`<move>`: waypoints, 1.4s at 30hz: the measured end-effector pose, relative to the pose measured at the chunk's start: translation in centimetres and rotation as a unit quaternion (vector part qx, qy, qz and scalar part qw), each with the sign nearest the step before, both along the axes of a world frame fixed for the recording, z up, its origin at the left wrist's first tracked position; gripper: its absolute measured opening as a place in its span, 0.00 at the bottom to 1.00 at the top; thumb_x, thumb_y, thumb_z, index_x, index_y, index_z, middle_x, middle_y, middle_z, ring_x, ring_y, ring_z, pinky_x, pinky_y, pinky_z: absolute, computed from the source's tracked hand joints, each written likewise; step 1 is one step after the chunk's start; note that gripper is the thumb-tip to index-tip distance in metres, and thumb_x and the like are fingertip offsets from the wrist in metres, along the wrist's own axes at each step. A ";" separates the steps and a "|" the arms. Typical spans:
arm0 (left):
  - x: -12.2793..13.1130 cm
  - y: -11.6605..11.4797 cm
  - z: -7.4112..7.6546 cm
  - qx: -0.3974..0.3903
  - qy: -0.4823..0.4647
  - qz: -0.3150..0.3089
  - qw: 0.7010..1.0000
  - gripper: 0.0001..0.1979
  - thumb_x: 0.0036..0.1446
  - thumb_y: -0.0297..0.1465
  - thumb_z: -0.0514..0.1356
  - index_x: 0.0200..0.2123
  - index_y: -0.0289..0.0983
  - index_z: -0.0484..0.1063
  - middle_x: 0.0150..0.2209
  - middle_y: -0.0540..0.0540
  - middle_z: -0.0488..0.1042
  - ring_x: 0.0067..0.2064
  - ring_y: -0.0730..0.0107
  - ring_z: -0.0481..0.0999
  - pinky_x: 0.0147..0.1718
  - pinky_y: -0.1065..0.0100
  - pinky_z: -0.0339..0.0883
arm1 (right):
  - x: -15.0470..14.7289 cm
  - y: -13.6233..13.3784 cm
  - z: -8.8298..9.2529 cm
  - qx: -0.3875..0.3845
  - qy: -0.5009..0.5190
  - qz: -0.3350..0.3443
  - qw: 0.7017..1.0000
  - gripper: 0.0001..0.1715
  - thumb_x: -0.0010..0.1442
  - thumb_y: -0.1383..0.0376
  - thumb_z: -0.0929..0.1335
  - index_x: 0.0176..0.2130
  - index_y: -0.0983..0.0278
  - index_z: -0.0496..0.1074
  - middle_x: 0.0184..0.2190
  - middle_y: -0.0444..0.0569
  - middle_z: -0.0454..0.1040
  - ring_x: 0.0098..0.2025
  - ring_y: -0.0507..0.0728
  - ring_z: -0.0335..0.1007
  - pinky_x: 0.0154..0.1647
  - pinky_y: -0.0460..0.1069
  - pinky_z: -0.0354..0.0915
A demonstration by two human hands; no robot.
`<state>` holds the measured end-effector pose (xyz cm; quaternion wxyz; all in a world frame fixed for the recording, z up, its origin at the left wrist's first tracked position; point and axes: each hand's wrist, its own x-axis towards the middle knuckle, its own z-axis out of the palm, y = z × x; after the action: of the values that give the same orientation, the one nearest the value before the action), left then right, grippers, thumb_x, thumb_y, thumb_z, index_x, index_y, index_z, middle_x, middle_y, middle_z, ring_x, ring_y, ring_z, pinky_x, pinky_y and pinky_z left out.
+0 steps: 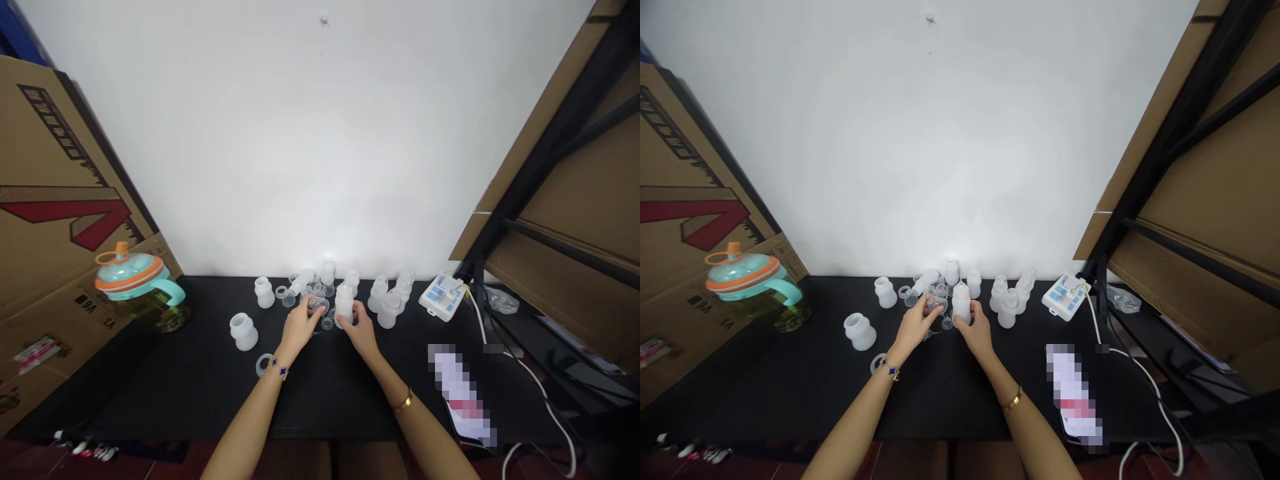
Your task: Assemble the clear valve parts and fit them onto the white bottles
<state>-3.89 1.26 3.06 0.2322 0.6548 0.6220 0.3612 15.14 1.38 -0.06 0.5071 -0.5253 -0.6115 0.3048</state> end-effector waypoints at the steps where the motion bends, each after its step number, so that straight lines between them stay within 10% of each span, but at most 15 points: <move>1: -0.1 0.1 -0.1 0.012 -0.021 -0.001 1.000 0.19 0.63 0.41 0.60 0.55 0.41 0.70 0.44 0.44 0.82 0.47 0.58 0.82 0.45 0.65 0.70 | 0.0 0.0 0.0 0.000 0.000 0.000 1.000 0.22 0.54 0.56 0.71 0.47 0.60 0.68 0.44 0.50 0.79 0.38 0.60 0.74 0.41 0.53 0.68; 20: -0.5 0.8 0.5 0.014 -0.392 0.023 0.919 0.30 0.51 0.49 0.67 0.51 0.34 0.70 0.45 0.38 0.80 0.35 0.64 0.82 0.26 0.71 0.73 | 0.0 -0.1 0.2 0.020 -0.001 -0.001 1.000 0.26 0.56 0.52 0.70 0.50 0.63 0.74 0.44 0.51 0.79 0.42 0.63 0.74 0.42 0.53 0.69; 34: -0.9 0.9 0.6 0.009 -0.454 0.037 0.890 0.27 0.51 0.50 0.68 0.44 0.34 0.74 0.42 0.43 0.77 0.31 0.72 0.79 0.24 0.76 0.72 | 0.0 -0.6 0.9 0.035 -0.003 0.004 0.999 0.22 0.55 0.54 0.71 0.47 0.63 0.75 0.42 0.50 0.78 0.38 0.60 0.72 0.36 0.50 0.67; 42: -1.0 0.9 0.7 0.011 -0.473 0.071 0.878 0.30 0.56 0.46 0.66 0.57 0.36 0.71 0.47 0.41 0.76 0.30 0.74 0.80 0.23 0.75 0.73 | 0.3 -0.5 0.5 0.034 0.038 0.012 0.999 0.19 0.55 0.55 0.72 0.44 0.62 0.70 0.38 0.47 0.74 0.34 0.56 0.69 0.33 0.48 0.65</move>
<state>-4.91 2.18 3.76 0.4655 0.3628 0.4787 0.6500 15.40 0.86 0.41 0.5443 -0.4885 -0.6076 0.3096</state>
